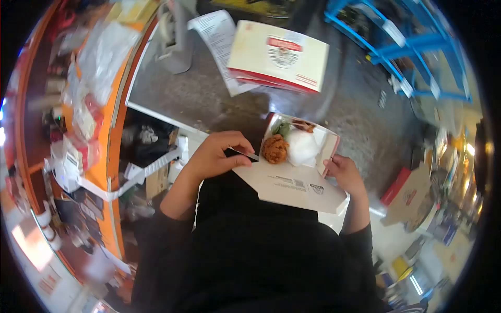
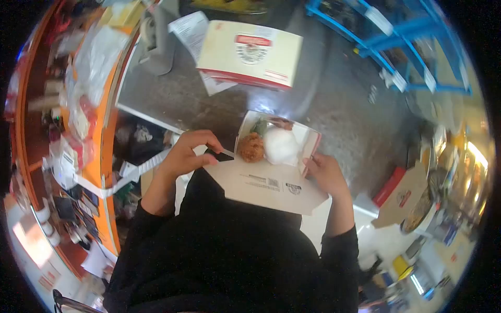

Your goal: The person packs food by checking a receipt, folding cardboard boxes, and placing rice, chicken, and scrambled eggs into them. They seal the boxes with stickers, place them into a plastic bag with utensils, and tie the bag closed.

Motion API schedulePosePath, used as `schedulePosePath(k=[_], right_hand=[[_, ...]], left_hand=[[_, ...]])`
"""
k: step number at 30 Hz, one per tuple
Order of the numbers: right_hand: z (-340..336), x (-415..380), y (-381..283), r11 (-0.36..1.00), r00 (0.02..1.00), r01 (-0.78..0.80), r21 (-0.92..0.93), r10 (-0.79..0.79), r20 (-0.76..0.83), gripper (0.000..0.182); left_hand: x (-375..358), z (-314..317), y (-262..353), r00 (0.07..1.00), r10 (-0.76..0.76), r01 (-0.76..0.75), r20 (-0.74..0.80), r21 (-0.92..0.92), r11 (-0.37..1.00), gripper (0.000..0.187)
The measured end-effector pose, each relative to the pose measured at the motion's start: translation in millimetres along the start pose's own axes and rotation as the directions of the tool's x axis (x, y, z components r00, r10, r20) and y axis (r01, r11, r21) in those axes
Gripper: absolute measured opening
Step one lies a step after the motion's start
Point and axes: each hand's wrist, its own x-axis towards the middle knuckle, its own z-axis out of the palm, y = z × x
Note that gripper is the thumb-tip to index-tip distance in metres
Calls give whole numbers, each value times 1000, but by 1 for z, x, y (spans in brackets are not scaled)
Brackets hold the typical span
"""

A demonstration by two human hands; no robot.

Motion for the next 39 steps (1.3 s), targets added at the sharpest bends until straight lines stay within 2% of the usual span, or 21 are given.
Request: schedulePosePath(k=[2,5,6,9,10,13,14,16,19,22,24,25,27,28,30,33,36,39], right_hand=[[16,4,-22,1000,999,-9,30,10,-46,30],[40,21,-44,998,999,-12,64,15,-51,28],[50,25,-55,996,999,-43,76,45,-27,28],[60,40,-63,998,998,-59,39,58,24,28],[64,43,-71,994,996,-90,69,89,19,28],[66,48,-91,993,993,-113,-38,114,24,30],[65,49,-96,993,993,-114,-42,115,30,31],[63,51,-102,992,992,-114,-47,116,43,33],[60,53,-101,971,978,-203,-128,207,18,37],[60,49,-97,979,985,-173,-111,174,0,44],[58,50,-98,994,995,-96,-49,94,-42,47],[57,50,-98,998,996,-57,-20,56,-64,48],[55,53,-100,999,997,15,-50,-18,-68,43],[53,53,-101,997,996,52,-65,-56,-71,41],[53,51,-99,991,997,5,-134,-16,-81,41],[52,47,-88,987,997,-20,-157,8,-79,42],[50,47,-76,991,998,1,-131,-9,-65,43],[50,45,-79,990,998,10,-143,-20,-65,44]], left_hand=[[-11,-9,-6,997,53,-53,-47,-2,999,23],[-27,-20,-31,947,-167,117,-276,-187,975,23],[-30,-24,-43,914,-286,197,-288,-299,934,25],[-30,-38,-52,841,-512,343,-173,-562,753,26],[-29,-42,-59,846,-513,369,-144,-535,760,28],[-23,-49,-65,878,-463,368,-120,-450,814,25],[-19,-51,-65,877,-477,405,-61,-441,801,26],[-10,-58,-63,864,-501,478,59,-414,775,28],[8,-71,-49,811,-569,571,136,-390,722,29],[17,-81,-55,882,-447,470,150,-357,807,32],[33,-85,-60,910,-388,302,-149,-403,864,39],[45,-86,-63,888,-350,215,-297,-405,889,42],[76,-93,-72,805,-241,99,-543,-278,955,56],[90,-97,-78,778,-191,83,-599,-202,976,58],[118,-102,-90,715,-76,62,-695,-46,997,61],[159,-108,-99,654,-3,-161,-756,-142,977,56],[179,-132,-72,724,-221,-226,-654,-528,819,55],[184,-136,-77,804,-132,-250,-580,-532,809,49]])
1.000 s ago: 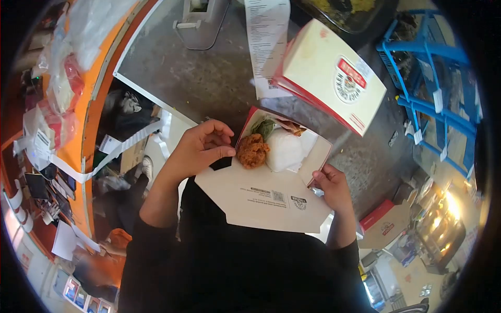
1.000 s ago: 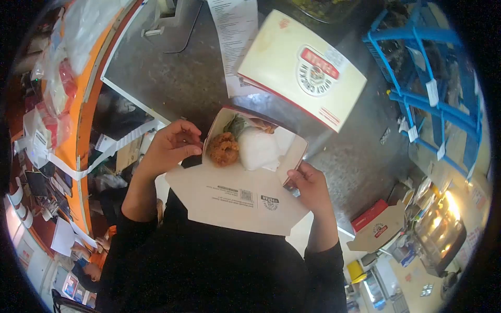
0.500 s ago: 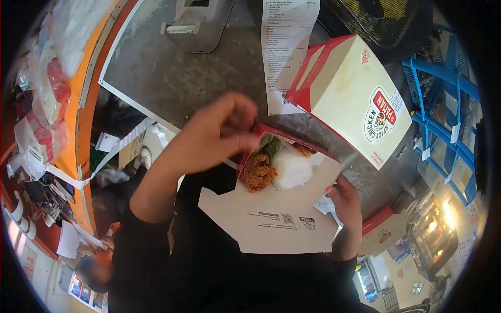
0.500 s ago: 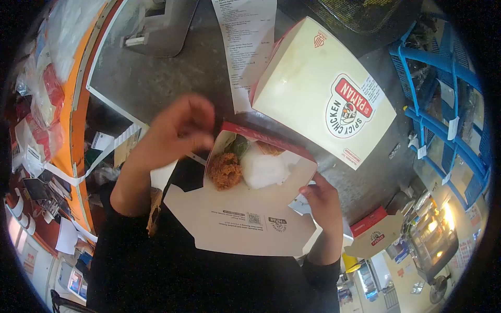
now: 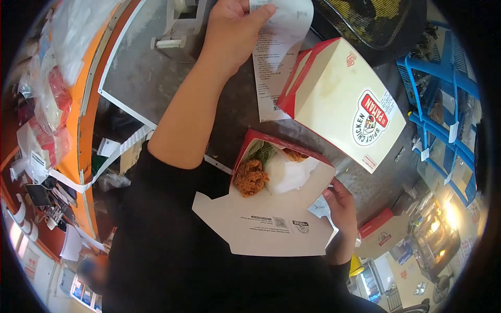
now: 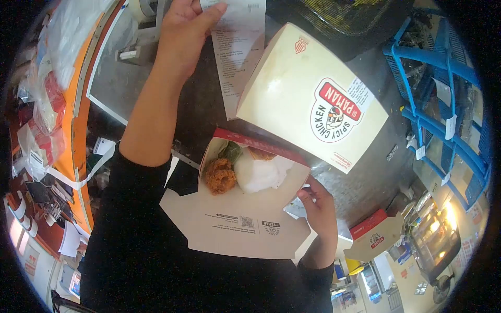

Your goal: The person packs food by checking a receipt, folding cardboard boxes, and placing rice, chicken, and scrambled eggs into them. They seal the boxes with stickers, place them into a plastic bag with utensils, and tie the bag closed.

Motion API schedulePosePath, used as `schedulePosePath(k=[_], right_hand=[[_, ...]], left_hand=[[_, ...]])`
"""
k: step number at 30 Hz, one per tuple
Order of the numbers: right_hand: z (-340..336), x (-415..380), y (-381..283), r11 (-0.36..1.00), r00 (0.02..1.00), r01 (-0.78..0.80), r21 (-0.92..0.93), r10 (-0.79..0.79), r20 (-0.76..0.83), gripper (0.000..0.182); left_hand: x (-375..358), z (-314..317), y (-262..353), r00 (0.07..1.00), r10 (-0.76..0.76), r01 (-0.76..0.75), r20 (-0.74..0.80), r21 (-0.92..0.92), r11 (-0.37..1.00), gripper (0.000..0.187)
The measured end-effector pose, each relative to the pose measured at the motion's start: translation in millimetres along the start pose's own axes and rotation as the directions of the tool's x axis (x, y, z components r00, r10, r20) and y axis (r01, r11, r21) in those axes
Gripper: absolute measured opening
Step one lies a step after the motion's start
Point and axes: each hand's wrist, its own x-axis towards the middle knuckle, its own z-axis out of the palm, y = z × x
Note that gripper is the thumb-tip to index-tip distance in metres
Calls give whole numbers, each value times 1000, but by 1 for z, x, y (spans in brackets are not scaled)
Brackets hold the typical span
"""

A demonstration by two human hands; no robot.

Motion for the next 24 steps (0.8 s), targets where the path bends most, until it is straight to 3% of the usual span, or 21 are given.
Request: schedulePosePath(k=[3,15,18,24], right_hand=[[-3,-1,-4,1000,999,-21,-18,21,46,41],[-7,-4,-6,995,1000,23,-95,-22,13,47],[-15,-4,-8,995,998,50,-86,-52,-22,50],[-20,-9,-8,984,989,88,-158,-105,-103,47]], left_hand=[[-10,4,0,986,128,-126,108,-26,992,52],[-22,-15,0,996,93,-94,11,167,981,62],[-24,-18,-4,998,58,-59,12,127,990,63],[-22,-13,-7,992,126,-127,21,108,986,61]])
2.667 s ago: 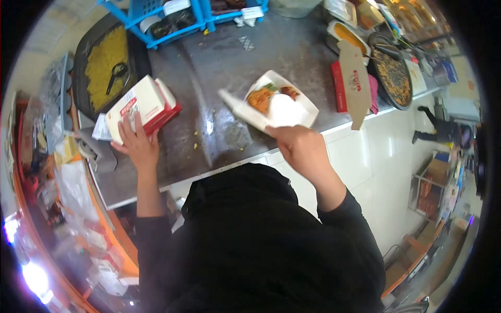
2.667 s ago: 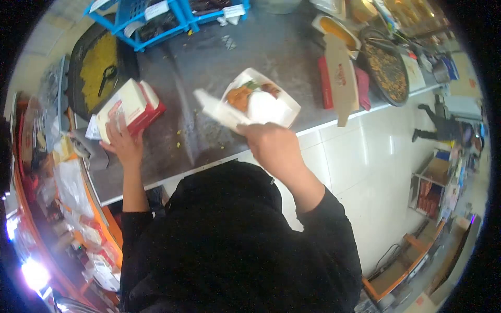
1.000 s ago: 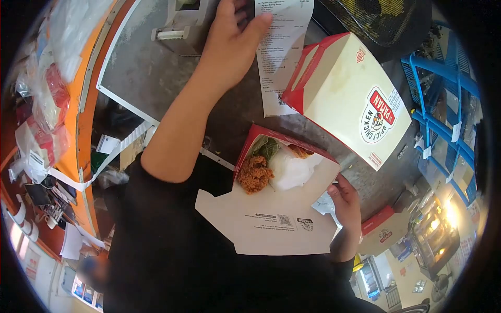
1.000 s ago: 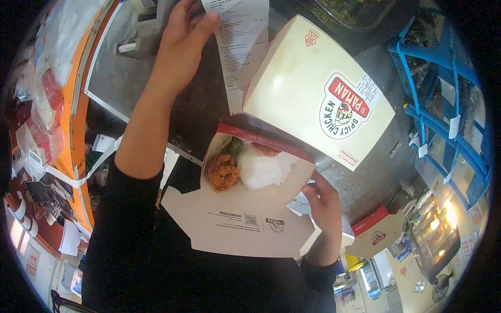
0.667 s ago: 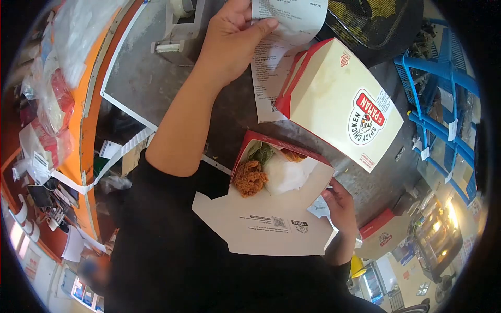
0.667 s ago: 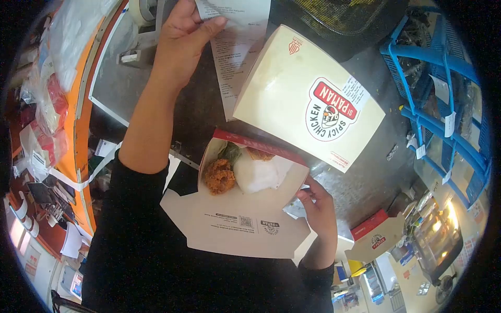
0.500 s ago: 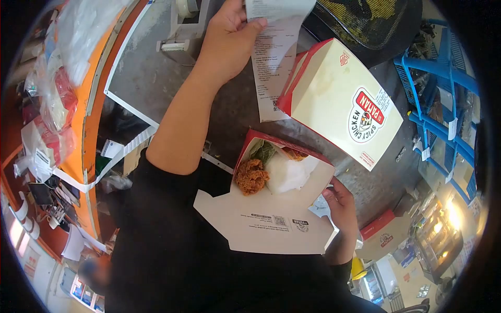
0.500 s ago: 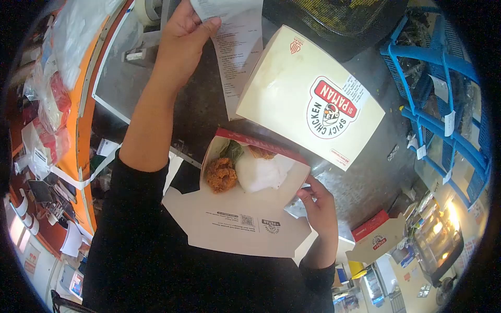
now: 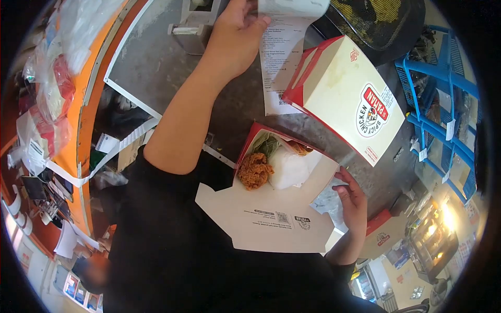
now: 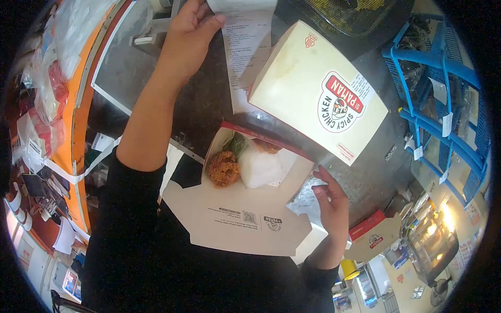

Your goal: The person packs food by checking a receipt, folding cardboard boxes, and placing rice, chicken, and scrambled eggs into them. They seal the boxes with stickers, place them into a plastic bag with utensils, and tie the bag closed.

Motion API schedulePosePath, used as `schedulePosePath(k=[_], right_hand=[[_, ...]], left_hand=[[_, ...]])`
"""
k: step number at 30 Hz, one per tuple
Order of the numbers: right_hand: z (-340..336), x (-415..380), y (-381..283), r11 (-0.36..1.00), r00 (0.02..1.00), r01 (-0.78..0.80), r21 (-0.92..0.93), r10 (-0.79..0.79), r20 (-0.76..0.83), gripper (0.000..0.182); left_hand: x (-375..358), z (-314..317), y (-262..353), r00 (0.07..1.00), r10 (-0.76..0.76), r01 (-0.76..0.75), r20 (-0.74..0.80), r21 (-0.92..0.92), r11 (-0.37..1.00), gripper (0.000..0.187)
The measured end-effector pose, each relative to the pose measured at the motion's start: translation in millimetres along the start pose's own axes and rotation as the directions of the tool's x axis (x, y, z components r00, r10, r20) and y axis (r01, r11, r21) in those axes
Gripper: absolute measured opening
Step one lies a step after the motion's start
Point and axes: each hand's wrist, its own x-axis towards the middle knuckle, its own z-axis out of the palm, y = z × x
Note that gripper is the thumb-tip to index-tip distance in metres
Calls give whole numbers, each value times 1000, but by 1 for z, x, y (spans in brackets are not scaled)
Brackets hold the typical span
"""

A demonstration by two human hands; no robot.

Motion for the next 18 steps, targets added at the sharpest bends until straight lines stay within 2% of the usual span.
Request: schedulePosePath(k=[3,6,9,12,18], right_hand=[[-4,-4,0,1000,1000,0,10,1,-26,48],[-9,-7,-2,1000,999,1,-3,-1,-48,47],[-16,-11,-5,1000,998,7,15,-6,-68,47],[-21,-14,-5,999,996,26,46,-22,-88,45],[-20,-13,-8,997,995,38,63,-32,-97,42]], left_hand=[[-8,-2,9,998,-51,49,33,54,997,60],[-17,6,15,999,10,-11,-46,-8,1000,43],[-55,-7,23,989,-119,140,-87,315,939,71],[-90,-14,46,979,-202,205,-39,175,963,69],[-140,-41,68,937,-350,331,16,290,898,51]])
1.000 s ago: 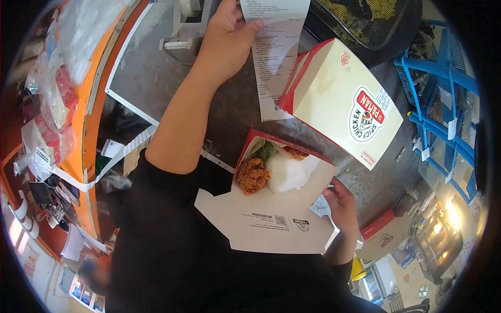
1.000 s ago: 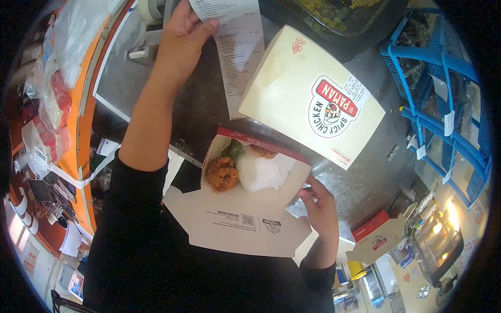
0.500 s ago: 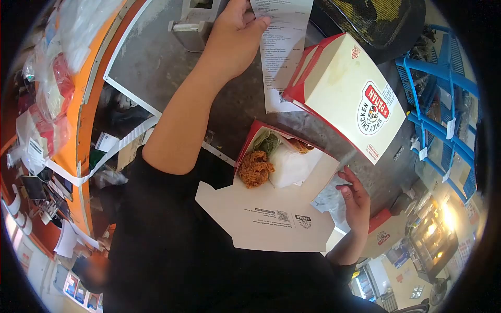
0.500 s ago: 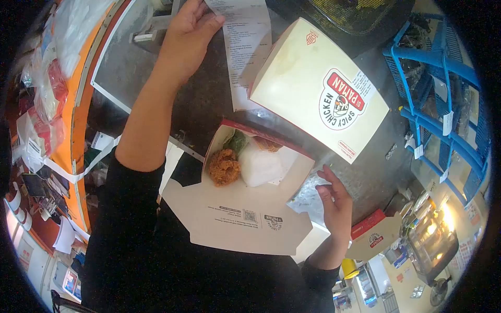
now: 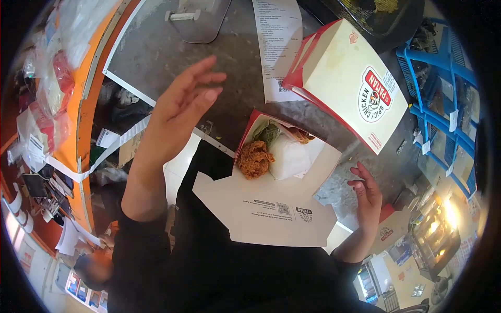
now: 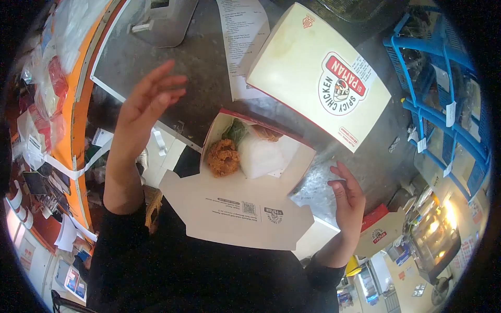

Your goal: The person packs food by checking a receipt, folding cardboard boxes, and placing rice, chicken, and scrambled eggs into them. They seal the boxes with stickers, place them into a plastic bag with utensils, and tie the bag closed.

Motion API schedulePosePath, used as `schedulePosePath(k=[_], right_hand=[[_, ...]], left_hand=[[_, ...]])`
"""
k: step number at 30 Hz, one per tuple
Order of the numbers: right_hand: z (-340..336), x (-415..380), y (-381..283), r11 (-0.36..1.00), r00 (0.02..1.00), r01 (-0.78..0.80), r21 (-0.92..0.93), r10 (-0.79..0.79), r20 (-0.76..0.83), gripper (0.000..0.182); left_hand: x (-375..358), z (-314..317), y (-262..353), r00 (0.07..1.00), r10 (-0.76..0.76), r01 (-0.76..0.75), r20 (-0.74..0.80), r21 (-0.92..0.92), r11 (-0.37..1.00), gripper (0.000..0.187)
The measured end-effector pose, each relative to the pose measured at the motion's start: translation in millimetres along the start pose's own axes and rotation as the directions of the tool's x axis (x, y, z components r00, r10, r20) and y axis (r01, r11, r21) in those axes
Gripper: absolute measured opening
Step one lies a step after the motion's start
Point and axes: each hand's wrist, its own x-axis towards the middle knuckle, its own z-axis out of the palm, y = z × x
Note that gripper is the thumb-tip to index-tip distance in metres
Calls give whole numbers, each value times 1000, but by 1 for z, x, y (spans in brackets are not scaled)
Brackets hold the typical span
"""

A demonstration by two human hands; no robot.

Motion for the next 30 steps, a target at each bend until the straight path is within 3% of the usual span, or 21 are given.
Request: schedulePosePath(k=[4,5,6,8,11,12,14,15,16,17,19,20,22,24,28,30], right_hand=[[-14,-17,8,998,988,-8,-62,-2,-151,38],[-27,-24,23,984,921,45,-171,-107,-374,35],[-46,-31,40,957,793,61,-285,-220,-568,32],[-85,-56,44,615,519,-309,-726,-531,-670,49],[-116,-102,74,416,218,-794,-442,-485,-847,76],[-122,-109,78,285,89,-948,-138,-177,-980,96],[-132,-142,142,357,55,-927,-113,-170,-984,97],[-130,-146,132,346,-11,-934,87,217,-976,97],[-126,-160,160,479,100,-878,-3,177,-979,95],[-125,-166,170,621,115,-783,-28,101,-988,87],[-128,-169,180,723,60,-691,-1,56,-997,62],[-127,-170,172,796,17,-594,119,160,-987,39],[-119,-169,178,830,152,-543,-124,-47,-987,20],[-101,-157,174,878,179,-414,-241,-181,-967,16],[-61,-145,151,888,247,-160,-431,-387,-888,25],[-46,-146,132,894,342,-57,-445,-402,-849,32]], left_hand=[[-20,-2,-4,996,-86,86,27,-23,996,44],[-24,-2,-3,995,-90,91,31,-29,995,43],[-28,-3,0,995,-94,95,40,-33,995,42],[-33,-5,10,995,-100,100,13,25,995,41],[-41,-4,22,991,-82,95,-103,124,988,43],[-44,0,24,988,-52,72,-143,139,988,44],[-43,3,32,984,-26,56,-175,170,984,44],[-42,6,36,982,-15,52,-188,198,979,45],[-42,8,42,983,7,32,-183,209,977,45],[-42,14,48,981,33,11,-192,220,975,45],[-43,33,77,981,90,-45,-174,245,968,47],[-45,42,88,978,119,-72,-172,256,964,48],[-39,44,100,981,173,-141,-93,273,952,50],[-27,44,109,975,221,-209,-20,258,943,51],[-24,56,117,955,293,-294,41,229,928,53],[-29,64,119,954,300,-298,31,244,923,54]])
